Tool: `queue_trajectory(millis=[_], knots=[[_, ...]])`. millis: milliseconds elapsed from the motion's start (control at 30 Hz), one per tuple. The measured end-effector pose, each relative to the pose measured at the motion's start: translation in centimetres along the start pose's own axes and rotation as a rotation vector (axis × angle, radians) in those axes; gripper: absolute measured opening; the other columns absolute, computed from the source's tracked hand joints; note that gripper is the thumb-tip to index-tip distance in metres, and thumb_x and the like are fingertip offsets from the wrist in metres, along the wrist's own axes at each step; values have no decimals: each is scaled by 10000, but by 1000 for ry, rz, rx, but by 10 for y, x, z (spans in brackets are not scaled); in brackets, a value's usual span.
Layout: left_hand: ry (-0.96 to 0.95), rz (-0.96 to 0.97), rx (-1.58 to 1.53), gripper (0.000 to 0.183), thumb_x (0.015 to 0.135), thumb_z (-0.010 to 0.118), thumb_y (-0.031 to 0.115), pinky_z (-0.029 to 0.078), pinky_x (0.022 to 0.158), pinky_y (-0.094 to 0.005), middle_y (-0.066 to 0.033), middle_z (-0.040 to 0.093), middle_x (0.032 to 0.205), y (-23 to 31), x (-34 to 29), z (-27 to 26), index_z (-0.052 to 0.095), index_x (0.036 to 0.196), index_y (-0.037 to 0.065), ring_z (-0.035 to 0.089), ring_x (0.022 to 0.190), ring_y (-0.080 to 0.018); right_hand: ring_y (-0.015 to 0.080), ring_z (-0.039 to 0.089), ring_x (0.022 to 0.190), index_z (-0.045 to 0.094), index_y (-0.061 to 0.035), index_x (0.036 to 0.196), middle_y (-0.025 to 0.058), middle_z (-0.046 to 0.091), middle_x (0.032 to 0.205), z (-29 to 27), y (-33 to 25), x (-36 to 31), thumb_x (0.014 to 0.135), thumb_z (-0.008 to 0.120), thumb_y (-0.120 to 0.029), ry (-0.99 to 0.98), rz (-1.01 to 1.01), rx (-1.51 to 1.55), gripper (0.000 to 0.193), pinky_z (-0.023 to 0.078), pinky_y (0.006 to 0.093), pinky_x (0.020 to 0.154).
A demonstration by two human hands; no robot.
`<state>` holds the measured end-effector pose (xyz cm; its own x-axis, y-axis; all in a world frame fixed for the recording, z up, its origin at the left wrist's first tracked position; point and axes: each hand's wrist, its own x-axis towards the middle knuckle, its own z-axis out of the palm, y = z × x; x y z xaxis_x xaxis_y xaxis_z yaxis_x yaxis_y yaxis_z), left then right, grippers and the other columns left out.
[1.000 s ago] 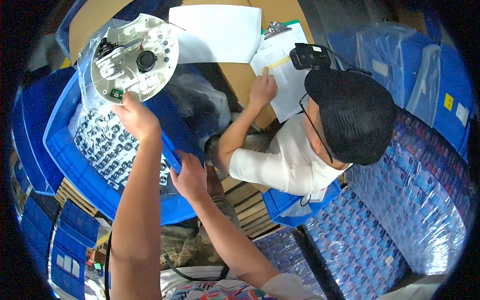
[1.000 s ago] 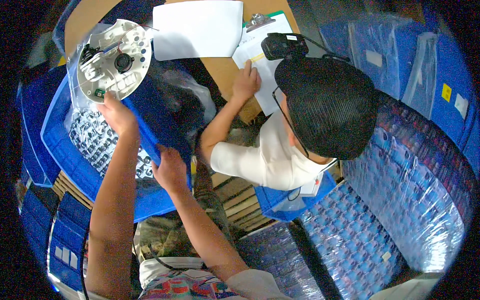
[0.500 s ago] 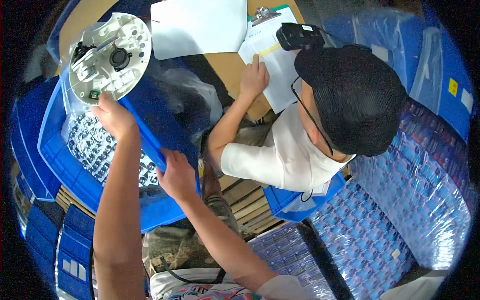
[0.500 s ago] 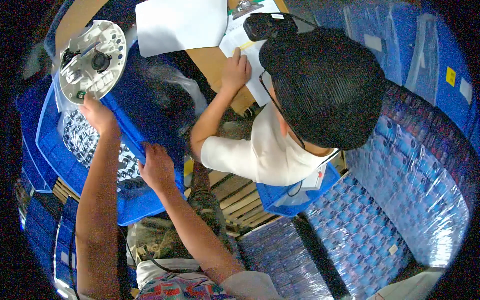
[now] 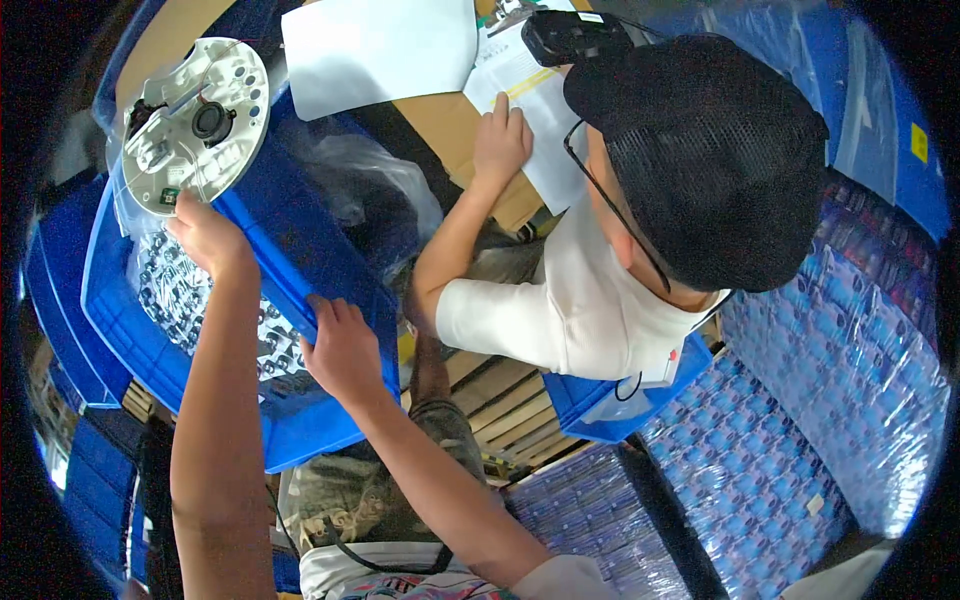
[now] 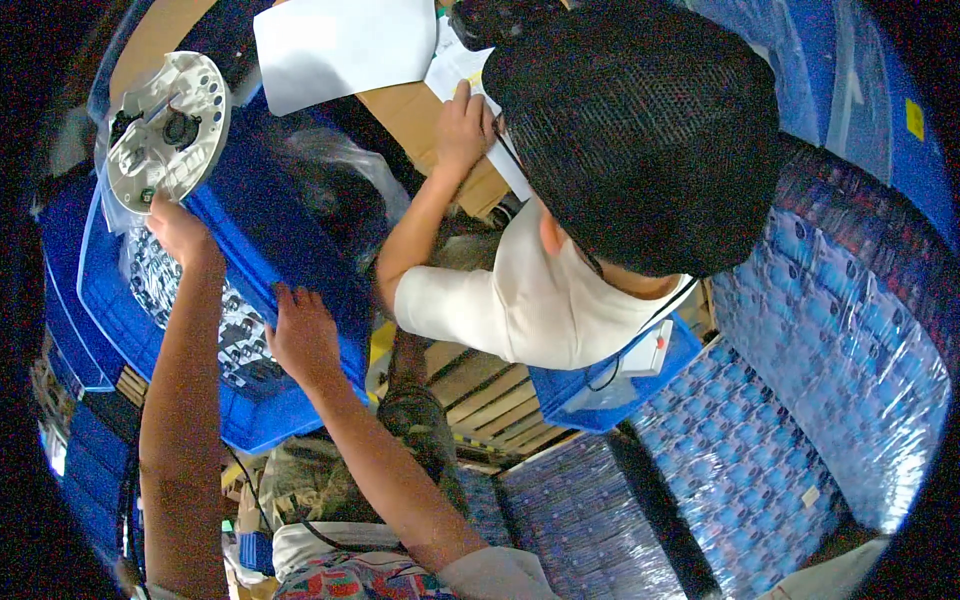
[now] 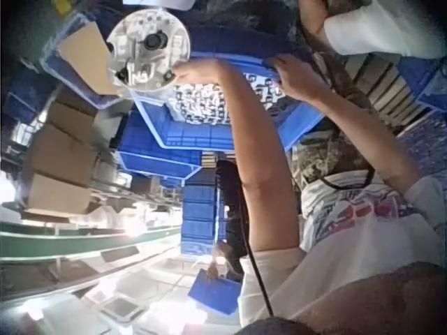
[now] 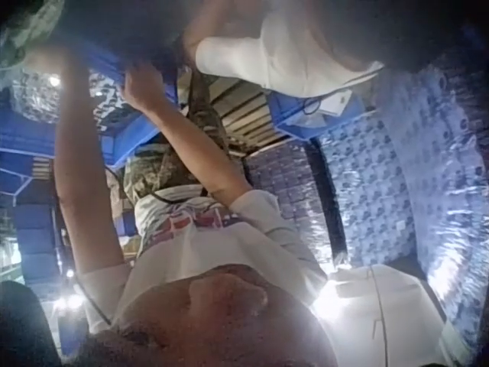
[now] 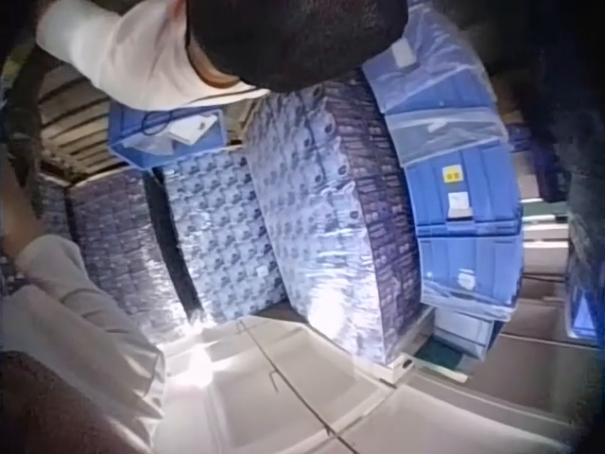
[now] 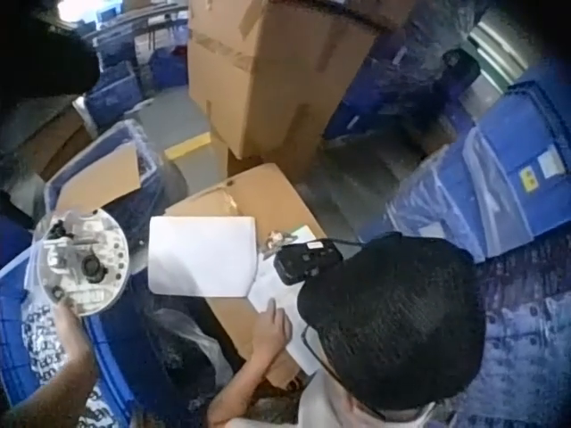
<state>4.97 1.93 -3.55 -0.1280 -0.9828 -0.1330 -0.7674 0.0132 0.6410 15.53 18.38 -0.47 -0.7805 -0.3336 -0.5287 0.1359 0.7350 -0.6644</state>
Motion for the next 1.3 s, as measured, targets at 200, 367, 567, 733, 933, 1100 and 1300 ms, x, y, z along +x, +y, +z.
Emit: queue_trajectory(millis=[200, 367, 567, 733, 933, 1100, 1300], knots=[[1, 5, -11, 582, 870, 355, 452, 323, 949, -399, -260, 497, 1169, 5, -3, -1, 525, 1159, -23, 458, 1091, -377, 311, 559, 904, 524, -31, 1130, 136, 560, 959, -1, -1, 0, 707, 683, -171, 16, -9, 7, 473, 501, 386, 771], [27, 190, 66, 517, 909, 326, 394, 328, 941, -401, -260, 467, 1168, -12, 6, 2, 529, 1160, -10, 442, 1088, -384, 306, 559, 912, 523, -43, 1136, 133, 560, 966, 0, -4, 0, 713, 679, -188, 21, -4, 6, 474, 503, 392, 775], [13, 207, -6, 504, 892, 392, 383, 348, 888, -413, -260, 524, 1050, -2, -5, 1, 491, 1084, -72, 489, 995, -379, 308, 563, 905, 523, -81, 1146, 128, 563, 959, 1, -3, 1, 710, 685, -188, -7, 27, 6, 477, 505, 391, 775], [13, 497, 352, 491, 923, 383, 393, 374, 853, -444, -270, 536, 1003, -25, 13, -8, 486, 1059, -67, 512, 905, -411, 346, 569, 890, 552, -64, 1112, 153, 578, 936, 4, -14, 1, 706, 678, -142, -11, 36, 13, 432, 483, 441, 769], [-63, 29, -191, 530, 911, 390, 388, 372, 882, -435, -292, 541, 1084, 13, -32, 6, 464, 1136, -85, 514, 984, -413, 354, 565, 929, 565, -74, 1102, 157, 587, 974, -3, 4, 1, 704, 662, -142, 9, 40, -9, 416, 474, 451, 768], [-22, -34, -118, 589, 900, 402, 460, 374, 857, -445, -304, 560, 1004, 14, -22, -3, 473, 1078, -98, 520, 946, -410, 346, 563, 935, 549, -75, 1115, 157, 577, 1001, -1, -6, -1, 714, 675, -168, -19, 72, -64, 431, 478, 446, 780], [-21, 3, -133, 532, 883, 390, 413, 371, 863, -436, -286, 557, 965, 8, -12, 1, 482, 1034, -89, 522, 906, -397, 327, 559, 943, 513, -51, 1138, 144, 571, 1005, -4, -4, 2, 718, 692, -164, -42, 20, -46, 470, 484, 409, 812]])
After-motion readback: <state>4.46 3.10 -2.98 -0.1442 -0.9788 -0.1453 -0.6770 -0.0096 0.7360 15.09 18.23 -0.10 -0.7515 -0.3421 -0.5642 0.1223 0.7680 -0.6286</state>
